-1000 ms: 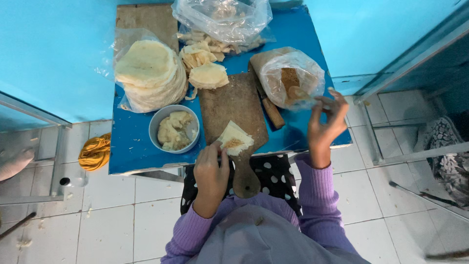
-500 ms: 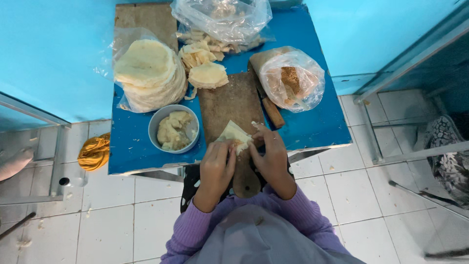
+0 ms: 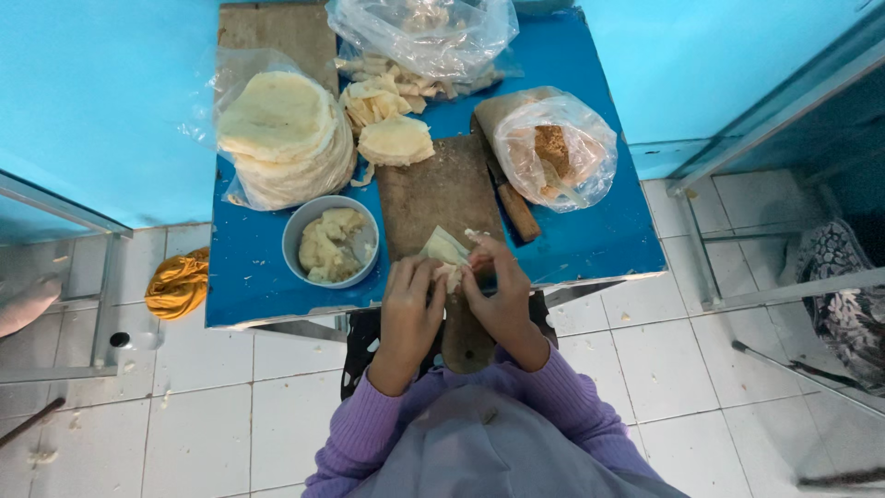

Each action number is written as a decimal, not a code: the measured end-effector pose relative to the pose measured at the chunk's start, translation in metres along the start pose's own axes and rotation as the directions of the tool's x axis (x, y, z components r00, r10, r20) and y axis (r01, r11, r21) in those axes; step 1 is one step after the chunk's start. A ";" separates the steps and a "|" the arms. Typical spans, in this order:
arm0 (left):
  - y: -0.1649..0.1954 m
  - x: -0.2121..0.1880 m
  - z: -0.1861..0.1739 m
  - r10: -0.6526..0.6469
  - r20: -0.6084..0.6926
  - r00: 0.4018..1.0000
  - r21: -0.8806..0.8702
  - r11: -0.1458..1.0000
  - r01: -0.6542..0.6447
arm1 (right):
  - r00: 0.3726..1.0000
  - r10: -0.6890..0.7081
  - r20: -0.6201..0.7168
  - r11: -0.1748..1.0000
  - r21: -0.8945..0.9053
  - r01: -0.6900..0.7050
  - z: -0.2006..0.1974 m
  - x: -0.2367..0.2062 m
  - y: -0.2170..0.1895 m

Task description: The person spoons paste filling from a bowl onto triangular dough wrappers on a cutting board, spreads it, then folds the wrappers over the filling into sealed triangular pockets and stacks the finished pieces on the table. They periodically take new wrappers from a plastic bag and continue folding.

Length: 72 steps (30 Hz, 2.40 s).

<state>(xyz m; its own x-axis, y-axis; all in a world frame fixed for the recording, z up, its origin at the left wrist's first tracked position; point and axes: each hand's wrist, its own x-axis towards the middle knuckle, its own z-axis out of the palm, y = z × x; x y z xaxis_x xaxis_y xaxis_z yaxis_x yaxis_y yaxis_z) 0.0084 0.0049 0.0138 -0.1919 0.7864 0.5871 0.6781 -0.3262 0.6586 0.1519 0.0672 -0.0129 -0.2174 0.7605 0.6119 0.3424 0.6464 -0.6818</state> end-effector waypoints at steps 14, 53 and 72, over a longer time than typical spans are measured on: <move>-0.006 -0.001 0.003 -0.007 0.034 0.999 0.020 1.000 0.006 | 0.976 -0.150 0.160 0.988 0.003 0.152 0.001 -0.003 -0.003; -0.003 0.001 -0.016 0.031 0.198 0.980 0.019 0.999 -0.036 | 0.945 -0.059 0.320 0.995 0.100 0.028 -0.020 0.008 0.002; -0.007 0.003 -0.014 0.063 0.181 0.981 0.003 0.998 -0.065 | 0.879 -0.017 0.477 0.978 0.191 -0.085 -0.017 0.027 0.023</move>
<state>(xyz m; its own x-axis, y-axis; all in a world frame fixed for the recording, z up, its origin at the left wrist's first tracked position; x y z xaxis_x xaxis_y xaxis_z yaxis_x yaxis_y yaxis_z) -0.0073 0.0020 0.0177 -0.0171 0.8464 0.5323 0.6913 -0.3746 0.6179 0.1690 0.1012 -0.0053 -0.6332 0.6864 0.3577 0.1785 0.5792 -0.7954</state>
